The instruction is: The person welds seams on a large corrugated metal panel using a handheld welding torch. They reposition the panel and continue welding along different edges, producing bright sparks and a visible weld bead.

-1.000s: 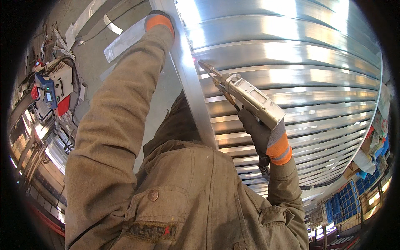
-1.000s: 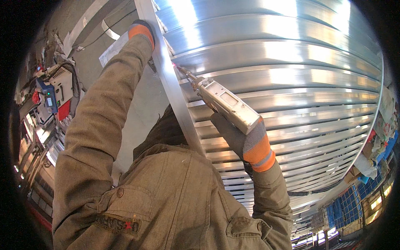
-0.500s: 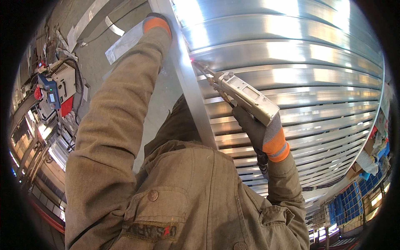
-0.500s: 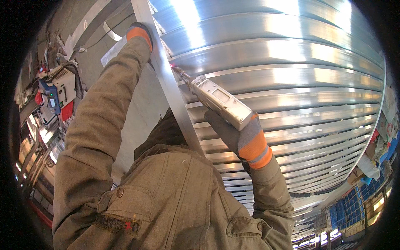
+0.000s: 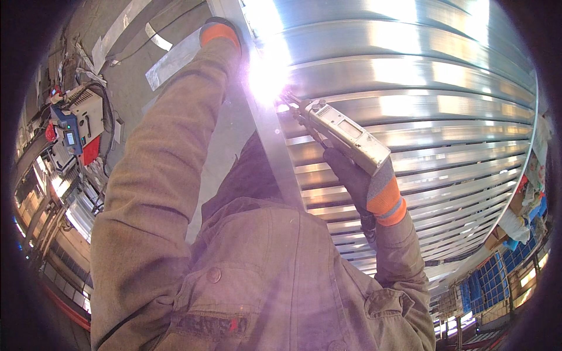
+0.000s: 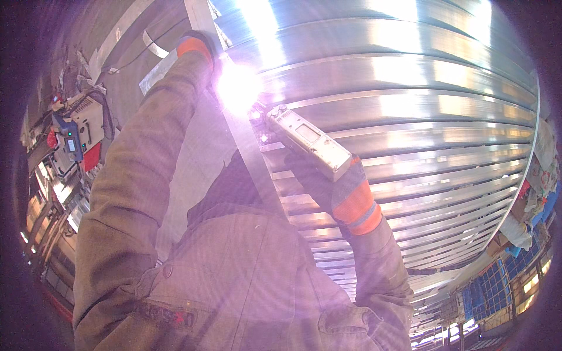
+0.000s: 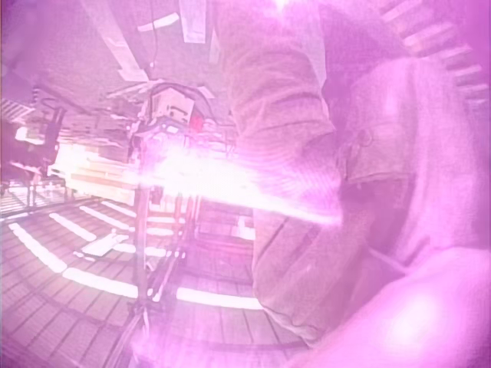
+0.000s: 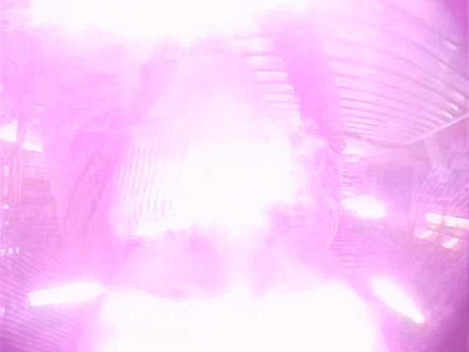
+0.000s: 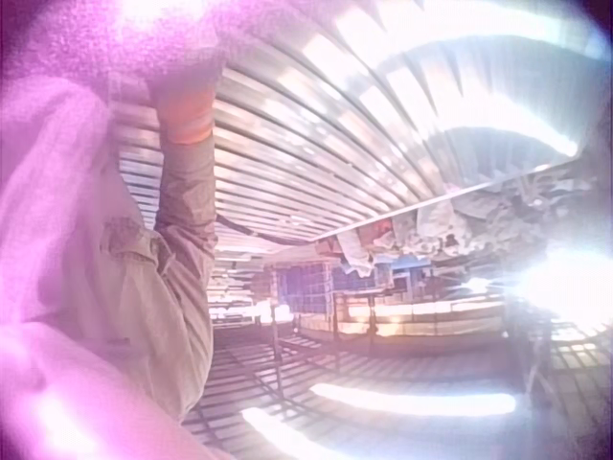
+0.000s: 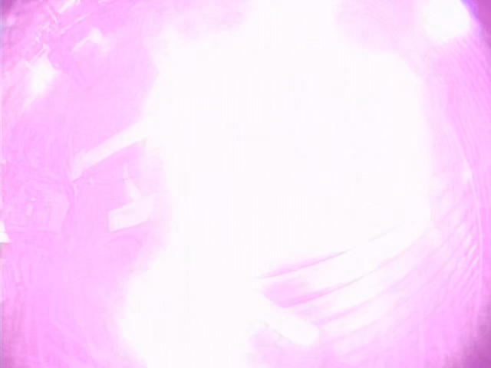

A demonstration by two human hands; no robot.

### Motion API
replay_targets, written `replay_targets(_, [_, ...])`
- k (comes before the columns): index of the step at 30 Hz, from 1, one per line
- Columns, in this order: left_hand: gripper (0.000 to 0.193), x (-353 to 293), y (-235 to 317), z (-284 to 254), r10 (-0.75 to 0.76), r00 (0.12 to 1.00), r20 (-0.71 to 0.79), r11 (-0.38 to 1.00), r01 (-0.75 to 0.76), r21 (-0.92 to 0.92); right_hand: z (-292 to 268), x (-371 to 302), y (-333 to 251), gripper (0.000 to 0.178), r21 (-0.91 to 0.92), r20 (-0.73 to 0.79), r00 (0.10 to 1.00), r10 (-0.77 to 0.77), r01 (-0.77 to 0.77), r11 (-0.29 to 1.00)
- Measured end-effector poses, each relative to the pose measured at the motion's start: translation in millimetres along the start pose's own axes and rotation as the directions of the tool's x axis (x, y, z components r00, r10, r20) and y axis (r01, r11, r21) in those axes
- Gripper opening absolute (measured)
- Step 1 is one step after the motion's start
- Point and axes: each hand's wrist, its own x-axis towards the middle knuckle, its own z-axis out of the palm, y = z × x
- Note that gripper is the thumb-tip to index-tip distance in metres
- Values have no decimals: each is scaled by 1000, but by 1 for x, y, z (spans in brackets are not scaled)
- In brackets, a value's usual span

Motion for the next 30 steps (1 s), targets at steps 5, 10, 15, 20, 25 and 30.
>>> replay_targets(5, [36, 2, -2, -2, 19, 1000, 11, 1000, -19, 3, -7, -1, -11, 32, -312, 84, 996, -34, 59, 948])
replay_targets(10, [35, 0, -2, 4, -17, 998, -61, 999, 16, -28, -5, 3, -12, 34, -381, 67, 996, -65, 85, 921])
replay_targets(15, [34, 3, -2, 8, -27, 996, -79, 998, 31, 47, -7, 5, -11, 36, -358, 101, 983, -155, 181, 916])
replay_targets(20, [33, 10, -2, 12, -36, 996, -79, 999, 36, -1, -8, 3, -14, 36, -320, 77, 997, -26, 49, 946])
replay_targets(25, [34, 5, -1, 5, -6, 999, -44, 996, 10, 92, -9, 2, -15, 35, -303, 86, 995, -48, 72, 950])
replay_targets(30, [34, -5, 0, -2, 5, 999, -47, 994, 1, 113, -10, 1, -10, 34, -288, 66, 997, -30, 48, 957])
